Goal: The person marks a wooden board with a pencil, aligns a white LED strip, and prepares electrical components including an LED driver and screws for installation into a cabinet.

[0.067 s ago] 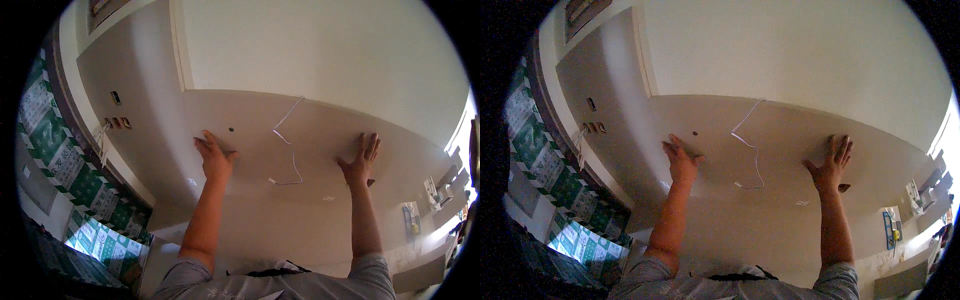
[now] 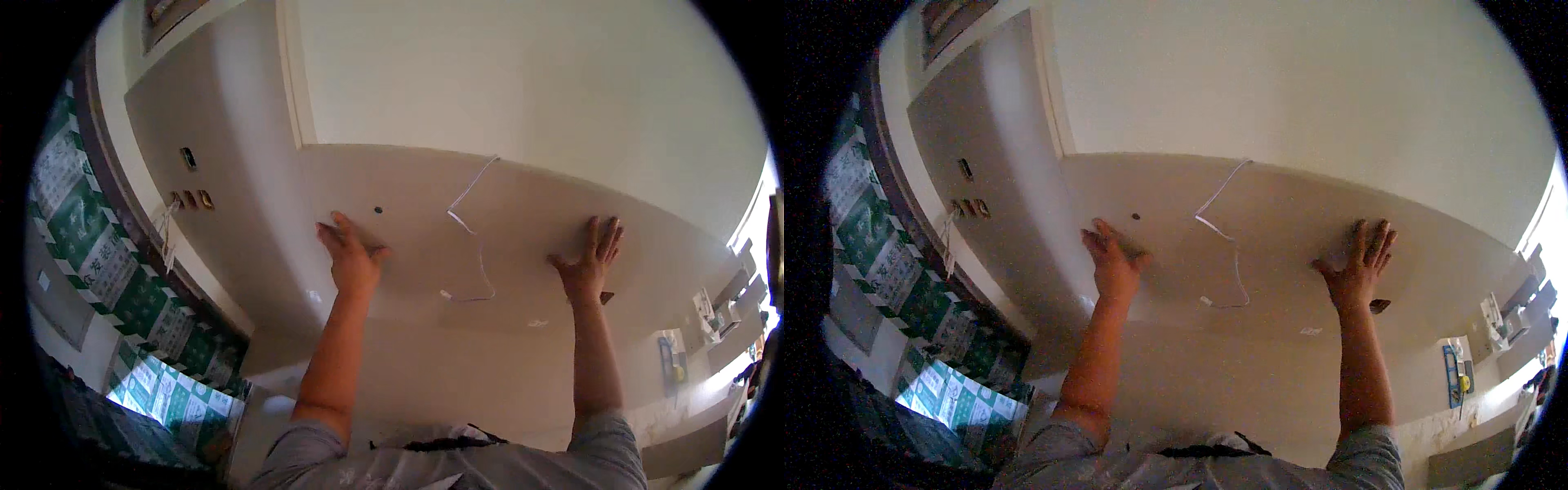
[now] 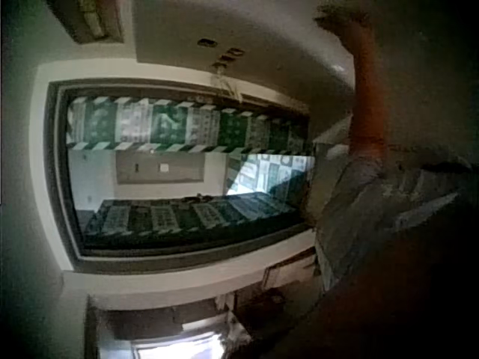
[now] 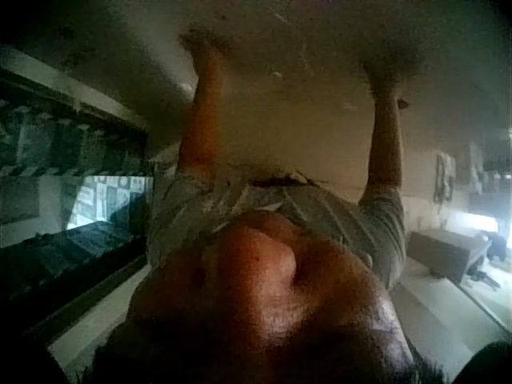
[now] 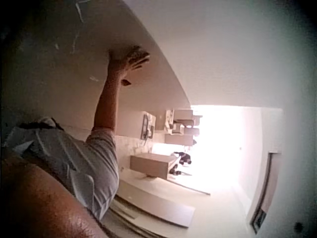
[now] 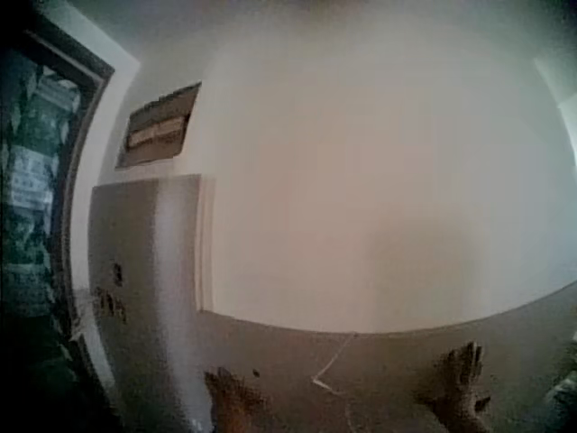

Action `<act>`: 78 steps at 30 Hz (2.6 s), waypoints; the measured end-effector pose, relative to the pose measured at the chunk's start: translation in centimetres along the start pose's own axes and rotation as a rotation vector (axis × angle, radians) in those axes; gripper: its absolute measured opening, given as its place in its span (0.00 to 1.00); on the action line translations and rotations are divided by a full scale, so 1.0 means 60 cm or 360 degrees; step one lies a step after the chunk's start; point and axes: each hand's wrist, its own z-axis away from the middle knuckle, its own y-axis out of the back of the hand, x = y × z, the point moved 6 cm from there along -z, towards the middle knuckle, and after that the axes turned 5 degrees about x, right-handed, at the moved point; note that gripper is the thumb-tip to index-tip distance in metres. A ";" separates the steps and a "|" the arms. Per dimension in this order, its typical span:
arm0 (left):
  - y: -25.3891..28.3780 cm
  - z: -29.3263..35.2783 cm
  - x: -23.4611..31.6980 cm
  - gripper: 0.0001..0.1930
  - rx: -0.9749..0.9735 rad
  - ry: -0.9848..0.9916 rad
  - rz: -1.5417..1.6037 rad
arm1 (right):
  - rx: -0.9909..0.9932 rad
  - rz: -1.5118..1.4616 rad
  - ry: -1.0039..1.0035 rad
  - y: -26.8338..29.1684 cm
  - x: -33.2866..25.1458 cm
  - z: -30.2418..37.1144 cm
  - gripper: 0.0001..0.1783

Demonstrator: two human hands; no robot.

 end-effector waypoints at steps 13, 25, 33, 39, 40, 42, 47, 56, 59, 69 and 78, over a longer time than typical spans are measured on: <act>0.020 -0.027 0.046 0.73 0.0199 -0.0148 0.0124 | -0.0222 0.0023 -0.0164 0.020 -0.021 -0.006 0.61; 0.019 -0.021 0.022 0.73 0.0314 -0.0264 0.0103 | -0.1027 -0.0690 0.0010 0.050 -0.379 -0.100 0.26; 0.002 -0.018 0.028 0.73 0.0236 -0.0186 0.0108 | -0.0544 -0.2132 -0.0575 0.019 -0.267 -0.218 0.12; 0.031 -0.011 0.046 0.71 0.0138 -0.0110 0.0110 | -0.0538 -0.2309 -0.0726 0.104 -0.236 -0.284 0.12; 0.042 -0.012 0.054 0.70 0.0220 -0.0216 0.0114 | -0.0493 -0.2184 -0.0591 0.117 -0.233 -0.296 0.12; 0.066 -0.012 0.067 0.69 0.0385 -0.0427 0.0119 | -0.0405 -0.1929 -0.0325 0.143 -0.228 -0.319 0.12; 0.162 -0.077 0.183 0.60 0.0603 -0.0870 0.0123 | -0.0799 -0.1745 -0.0555 0.122 -0.190 -0.304 0.11; 0.126 -0.109 0.213 0.43 0.0272 -0.0871 -0.0192 | -0.0614 -0.1618 -0.0685 0.115 -0.058 -0.314 0.11; 0.118 -0.114 0.205 0.44 0.0310 -0.0869 -0.0140 | -0.0525 -0.1809 -0.0584 0.136 -0.038 -0.327 0.12; 0.077 -0.095 0.141 0.54 0.0498 -0.0770 0.0123 | -0.0159 -0.1334 -0.0561 0.102 0.051 -0.280 0.19; 0.019 -0.120 -0.031 0.50 0.0792 -0.0300 0.0334 | 0.0269 -0.0247 -0.0020 0.061 0.127 -0.085 0.42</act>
